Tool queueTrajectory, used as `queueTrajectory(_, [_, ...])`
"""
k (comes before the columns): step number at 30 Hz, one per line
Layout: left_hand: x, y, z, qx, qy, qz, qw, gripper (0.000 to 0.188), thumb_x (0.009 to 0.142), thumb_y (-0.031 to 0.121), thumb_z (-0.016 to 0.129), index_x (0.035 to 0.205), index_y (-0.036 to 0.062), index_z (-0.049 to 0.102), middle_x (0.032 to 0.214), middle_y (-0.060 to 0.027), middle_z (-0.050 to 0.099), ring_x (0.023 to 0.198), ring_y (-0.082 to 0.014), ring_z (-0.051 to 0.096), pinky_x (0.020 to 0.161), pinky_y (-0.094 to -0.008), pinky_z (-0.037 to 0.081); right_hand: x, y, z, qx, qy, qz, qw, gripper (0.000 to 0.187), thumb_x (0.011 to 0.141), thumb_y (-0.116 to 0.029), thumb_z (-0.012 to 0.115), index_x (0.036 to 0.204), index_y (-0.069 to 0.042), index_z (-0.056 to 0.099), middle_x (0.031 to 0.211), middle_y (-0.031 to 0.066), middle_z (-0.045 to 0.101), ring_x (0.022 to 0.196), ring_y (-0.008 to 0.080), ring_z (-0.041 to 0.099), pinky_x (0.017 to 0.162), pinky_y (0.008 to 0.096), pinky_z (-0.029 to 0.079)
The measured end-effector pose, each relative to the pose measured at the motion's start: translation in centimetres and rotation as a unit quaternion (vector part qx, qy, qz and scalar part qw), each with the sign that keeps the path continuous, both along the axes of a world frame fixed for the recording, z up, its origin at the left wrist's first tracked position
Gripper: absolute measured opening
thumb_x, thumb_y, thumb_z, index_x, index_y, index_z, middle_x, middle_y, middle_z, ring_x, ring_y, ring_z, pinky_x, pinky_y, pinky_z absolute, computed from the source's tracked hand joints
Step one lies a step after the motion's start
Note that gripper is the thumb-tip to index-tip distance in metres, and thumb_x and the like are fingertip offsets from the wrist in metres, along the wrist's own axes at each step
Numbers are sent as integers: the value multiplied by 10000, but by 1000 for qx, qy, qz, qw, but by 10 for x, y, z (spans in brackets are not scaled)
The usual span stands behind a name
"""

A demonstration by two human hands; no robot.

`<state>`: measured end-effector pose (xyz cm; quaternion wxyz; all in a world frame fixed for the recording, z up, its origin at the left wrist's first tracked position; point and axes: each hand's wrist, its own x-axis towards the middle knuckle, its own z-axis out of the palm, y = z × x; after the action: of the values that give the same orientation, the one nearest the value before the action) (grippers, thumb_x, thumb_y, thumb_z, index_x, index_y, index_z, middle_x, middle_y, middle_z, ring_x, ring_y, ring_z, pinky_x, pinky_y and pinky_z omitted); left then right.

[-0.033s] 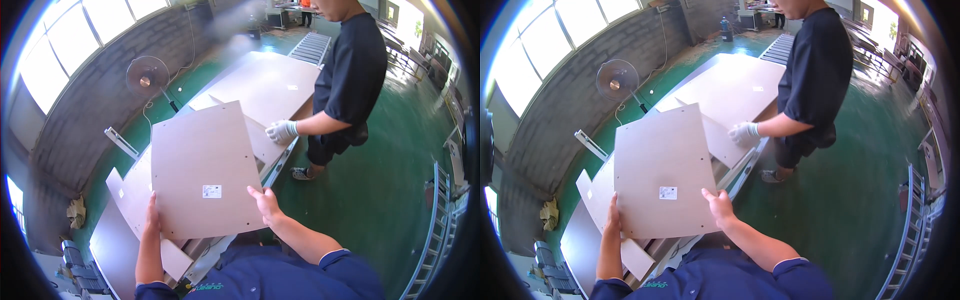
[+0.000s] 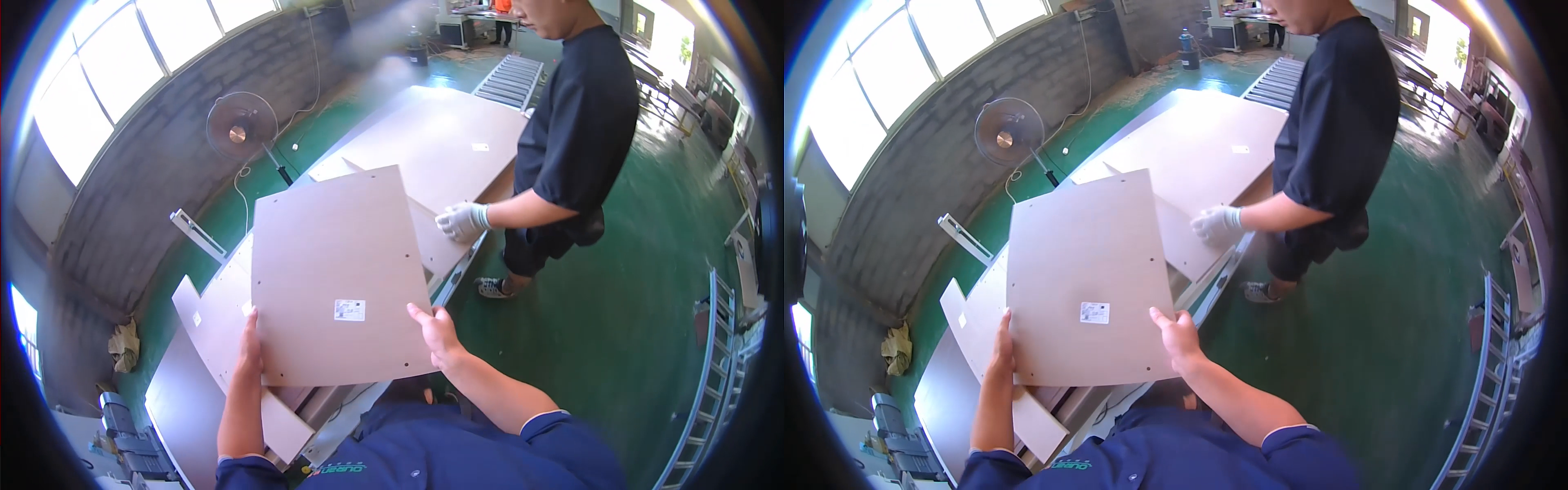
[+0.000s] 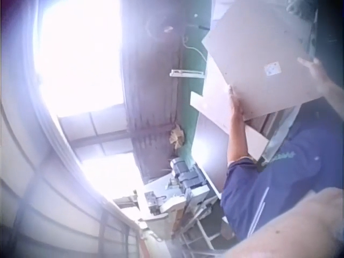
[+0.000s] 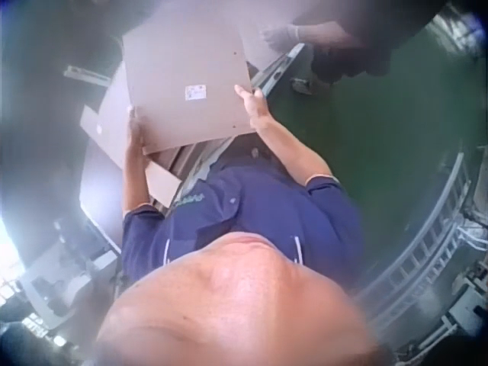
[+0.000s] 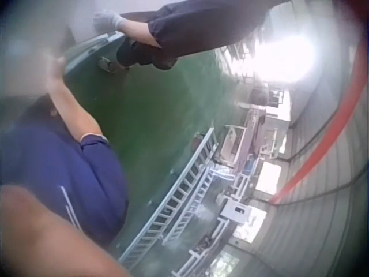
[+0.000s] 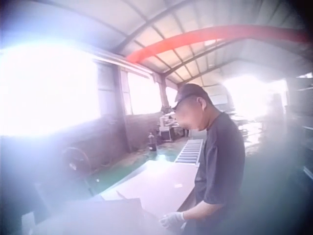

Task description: The person catches wooden boards as they emerge from a processing machine and places them onto a stack on a nearby table.

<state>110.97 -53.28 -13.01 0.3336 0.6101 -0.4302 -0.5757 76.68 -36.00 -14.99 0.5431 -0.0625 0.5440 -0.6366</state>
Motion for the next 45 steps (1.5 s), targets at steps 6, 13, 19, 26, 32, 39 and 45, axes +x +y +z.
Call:
queueTrajectory(6, [-109,-146,-4,46,41,-91,994,692,930,546,420,1369,12,455,1354,-179,493,1216,-285,473,1055,-382,324,-75,-102,-16,-1,-25,-47,999,430,892,-248,660,1134,58,478,1086,179,599,981,258,623,829,393,530])
queueTrajectory(13, [-227,-245,-20,156,87,-87,980,613,950,484,433,1331,7,488,1292,-164,547,1156,-281,533,1002,-397,394,-181,-201,-41,53,21,-42,998,437,927,-256,583,1155,115,544,1122,197,623,1014,281,624,851,396,514])
queueTrajectory(19, [-273,-280,-49,180,65,-76,979,592,960,451,434,1336,-4,472,1293,-153,545,1164,-290,539,1001,-418,398,-253,-249,-42,101,64,13,993,480,948,-317,526,1209,86,535,1159,210,613,1021,306,626,891,430,504])
queueTrajectory(26, [-318,-274,-54,206,120,-33,971,585,959,443,426,1319,-17,474,1250,-176,559,1137,-301,555,964,-468,429,-349,-306,-42,246,463,191,830,668,848,-520,575,1029,122,620,1056,293,628,970,391,613,844,437,472])
queueTrajectory(32, [-367,-238,-98,-160,-427,-212,864,720,864,518,574,1234,-95,493,1207,-280,533,1105,-382,548,964,-434,430,-414,-346,-31,235,681,164,674,624,821,-533,571,1009,58,645,1171,275,572,1124,411,527,929,453,448])
queueTrajectory(39, [-399,-214,-74,-73,-322,-135,934,621,826,413,669,1152,-91,511,1190,-275,504,1136,-397,497,955,-442,426,-413,-364,-59,183,691,147,684,683,765,-412,718,1275,-50,444,1229,203,531,1170,378,469,989,449,390])
queueTrajectory(45, [-466,-204,-80,-284,-448,-108,841,666,813,407,695,1202,-97,500,1195,-274,448,1189,-418,354,1028,-486,295,-441,-374,-71,181,779,91,593,531,801,-357,692,1222,-87,513,1271,177,491,1205,350,432,964,476,392])
